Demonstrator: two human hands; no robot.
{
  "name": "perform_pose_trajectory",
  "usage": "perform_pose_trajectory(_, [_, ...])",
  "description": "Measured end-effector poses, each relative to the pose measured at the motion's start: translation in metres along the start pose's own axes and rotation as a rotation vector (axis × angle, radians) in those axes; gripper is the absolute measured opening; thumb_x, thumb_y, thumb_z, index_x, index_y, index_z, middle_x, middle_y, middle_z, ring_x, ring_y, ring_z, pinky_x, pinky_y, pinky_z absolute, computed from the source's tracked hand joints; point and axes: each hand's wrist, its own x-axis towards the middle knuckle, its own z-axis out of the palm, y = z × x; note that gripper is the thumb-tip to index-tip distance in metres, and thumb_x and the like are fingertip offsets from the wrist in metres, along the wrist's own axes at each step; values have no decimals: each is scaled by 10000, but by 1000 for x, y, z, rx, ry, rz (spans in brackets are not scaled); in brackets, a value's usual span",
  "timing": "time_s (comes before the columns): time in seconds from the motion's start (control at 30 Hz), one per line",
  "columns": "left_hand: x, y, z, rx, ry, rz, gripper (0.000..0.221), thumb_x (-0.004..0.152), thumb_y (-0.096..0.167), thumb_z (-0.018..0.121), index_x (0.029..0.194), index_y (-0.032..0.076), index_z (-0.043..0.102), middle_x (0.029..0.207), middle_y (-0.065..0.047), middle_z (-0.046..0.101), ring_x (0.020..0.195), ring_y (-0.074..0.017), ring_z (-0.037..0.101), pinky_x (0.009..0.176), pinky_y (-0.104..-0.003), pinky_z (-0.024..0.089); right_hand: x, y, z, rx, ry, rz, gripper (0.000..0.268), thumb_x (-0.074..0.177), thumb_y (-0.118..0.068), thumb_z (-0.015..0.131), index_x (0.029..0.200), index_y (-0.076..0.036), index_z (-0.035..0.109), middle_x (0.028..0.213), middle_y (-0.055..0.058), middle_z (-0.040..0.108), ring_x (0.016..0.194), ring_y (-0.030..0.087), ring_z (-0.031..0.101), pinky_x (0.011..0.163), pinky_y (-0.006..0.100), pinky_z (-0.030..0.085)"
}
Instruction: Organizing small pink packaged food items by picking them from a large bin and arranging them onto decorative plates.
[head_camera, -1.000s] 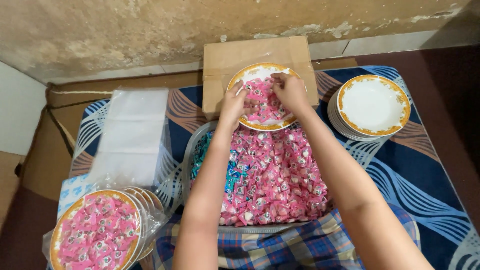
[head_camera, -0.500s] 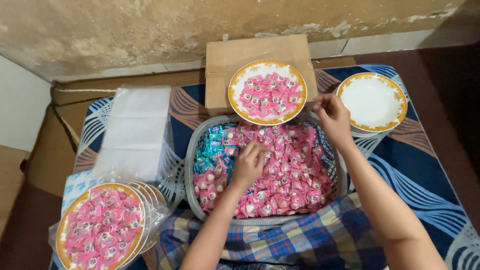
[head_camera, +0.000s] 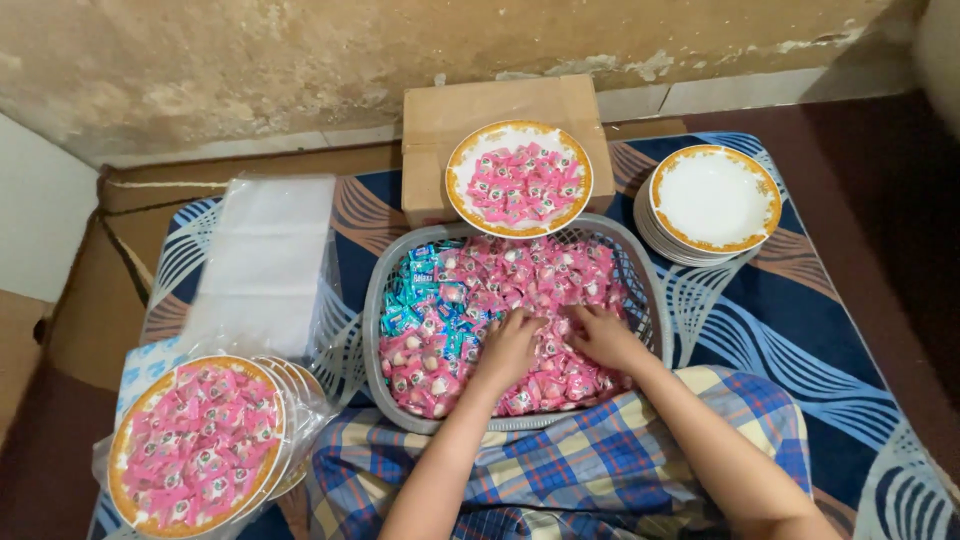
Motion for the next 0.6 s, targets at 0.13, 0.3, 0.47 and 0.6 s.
perform_pose_trajectory(0.13, [4,4,-14,-377,93,-136,360,874,64,625,1188,213,718,1096,-68,666,1103,-337,666,925,-422,525,-7,0,3,118,122,-36,429,881,-274,683,1300,-193,643,1247,242,673,1170,490,649,1007,559,510])
perform_pose_trajectory(0.3, [0,30,-45,-652,204,-487,302,987,207,607,1241,56,671,1185,-234,706,1217,-412,612,1031,-503,473,-13,-6,-1,584,266,118,329,887,-262,655,1210,-220,702,1170,163,751,1147,399,675,980,511,532])
perform_pose_trajectory(0.47, [5,6,-19,-802,190,-683,433,1033,395,520,1320,103,662,1333,-178,658,1321,-340,550,1129,-466,397,14,33,23,813,322,115,229,948,-209,622,1153,-173,718,996,156,754,548,279,679,408,347,557])
perform_pose_trajectory(0.6, [10,4,-20,-935,246,-778,473,1025,443,509,1312,106,678,1369,-156,650,1350,-309,534,1168,-452,351,-8,9,-5,941,376,81,224,964,-206,659,1158,-139,749,888,102,715,802,193,642,779,376,571])
